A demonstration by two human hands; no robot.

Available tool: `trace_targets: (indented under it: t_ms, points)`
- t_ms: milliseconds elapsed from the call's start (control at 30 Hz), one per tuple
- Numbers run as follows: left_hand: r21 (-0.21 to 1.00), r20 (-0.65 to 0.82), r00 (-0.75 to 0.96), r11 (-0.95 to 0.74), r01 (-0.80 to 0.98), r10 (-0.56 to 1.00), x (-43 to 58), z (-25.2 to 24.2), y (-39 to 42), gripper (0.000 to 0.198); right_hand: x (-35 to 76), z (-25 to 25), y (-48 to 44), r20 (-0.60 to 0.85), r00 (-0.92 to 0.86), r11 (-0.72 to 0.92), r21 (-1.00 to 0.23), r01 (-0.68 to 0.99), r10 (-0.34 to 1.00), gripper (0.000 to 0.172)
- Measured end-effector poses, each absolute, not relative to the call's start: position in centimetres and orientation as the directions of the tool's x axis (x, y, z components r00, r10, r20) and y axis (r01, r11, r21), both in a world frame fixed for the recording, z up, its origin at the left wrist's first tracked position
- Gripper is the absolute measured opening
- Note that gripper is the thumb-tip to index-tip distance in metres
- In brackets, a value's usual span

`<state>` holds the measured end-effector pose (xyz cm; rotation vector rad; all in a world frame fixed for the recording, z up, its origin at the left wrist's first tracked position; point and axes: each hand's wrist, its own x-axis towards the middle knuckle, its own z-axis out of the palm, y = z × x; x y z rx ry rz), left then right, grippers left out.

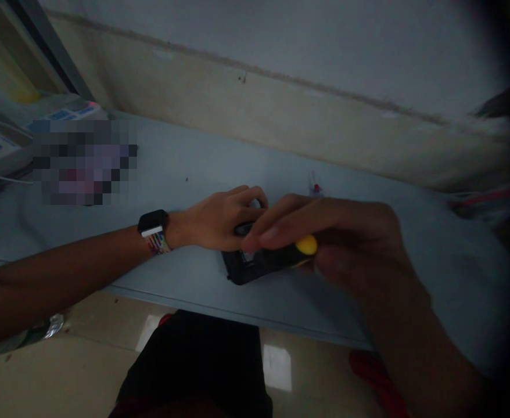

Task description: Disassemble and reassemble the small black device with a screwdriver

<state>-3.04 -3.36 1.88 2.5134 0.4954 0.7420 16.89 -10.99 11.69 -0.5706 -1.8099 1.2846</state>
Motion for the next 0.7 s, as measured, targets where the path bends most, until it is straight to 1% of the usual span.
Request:
trace_targets:
  t_ms: [67, 167, 200, 233, 267, 333, 367, 433, 500, 567, 633, 700]
  points:
    - [0.523, 0.432, 0.765, -0.824, 0.219, 0.478, -3.0, 1.6, -3.3, 0.027, 17.9, 11.5, -11.2, 0.315, -0.591, 0.33, -0.94, -0.085, 0.743, 0.022]
    - [0.53, 0.443, 0.75, -0.819, 0.222, 0.491, -2.8, 1.5, -3.4, 0.028, 18.5, 11.3, -11.3, 0.261, -0.605, 0.264, -0.961, -0.086, 0.752, 0.027]
    - [0.537, 0.436, 0.754, -0.814, 0.22, 0.491, -2.8, 1.6, -3.5, 0.027, 18.4, 11.2, -11.4, 0.259, -0.588, 0.249, -0.963, -0.1, 0.766, 0.022]
    - [0.544, 0.425, 0.762, -0.811, 0.216, 0.488, -2.8, 1.7, -3.5, 0.025, 18.2, 11.0, -11.5, 0.262, -0.562, 0.236, -0.964, -0.12, 0.785, 0.012]
    - [0.549, 0.413, 0.772, -0.808, 0.212, 0.483, -2.7, 1.8, -3.6, 0.023, 17.9, 10.8, -11.5, 0.263, -0.535, 0.221, -0.965, -0.143, 0.803, 0.008]
    - [0.552, 0.395, 0.786, -0.807, 0.211, 0.476, -2.7, 2.0, -3.6, 0.019, 17.4, 10.4, -11.7, 0.27, -0.515, 0.194, -0.961, -0.197, 0.814, 0.031]
    - [0.549, 0.395, 0.786, -0.808, 0.212, 0.475, -2.7, 2.0, -3.6, 0.019, 17.2, 10.2, -11.7, 0.269, -0.521, 0.18, -0.96, -0.215, 0.81, 0.037]
    - [0.545, 0.407, 0.779, -0.811, 0.212, 0.478, -2.7, 2.1, -3.5, 0.021, 17.2, 9.8, -11.5, 0.269, -0.535, 0.168, -0.959, -0.23, 0.801, 0.039]
    - [0.55, 0.411, 0.778, -0.81, 0.204, 0.475, -2.9, 2.3, -3.5, 0.022, 17.4, 9.7, -11.1, 0.283, -0.544, 0.2, -0.958, -0.207, 0.79, 0.034]
    - [0.556, 0.405, 0.789, -0.81, 0.187, 0.461, -3.1, 2.5, -3.6, 0.023, 17.9, 9.6, -10.7, 0.377, -0.571, 0.318, -0.926, -0.205, 0.729, 0.027]
    - [0.558, 0.404, 0.794, -0.81, 0.179, 0.454, -3.3, 2.7, -3.7, 0.023, 18.5, 9.7, -10.5, 0.453, -0.598, 0.429, -0.882, -0.194, 0.661, 0.027]
    - [0.561, 0.41, 0.779, -0.805, 0.194, 0.474, -3.3, 2.7, -3.8, 0.023, 19.2, 9.8, -10.6, 0.389, -0.614, 0.405, -0.906, -0.121, 0.687, 0.027]
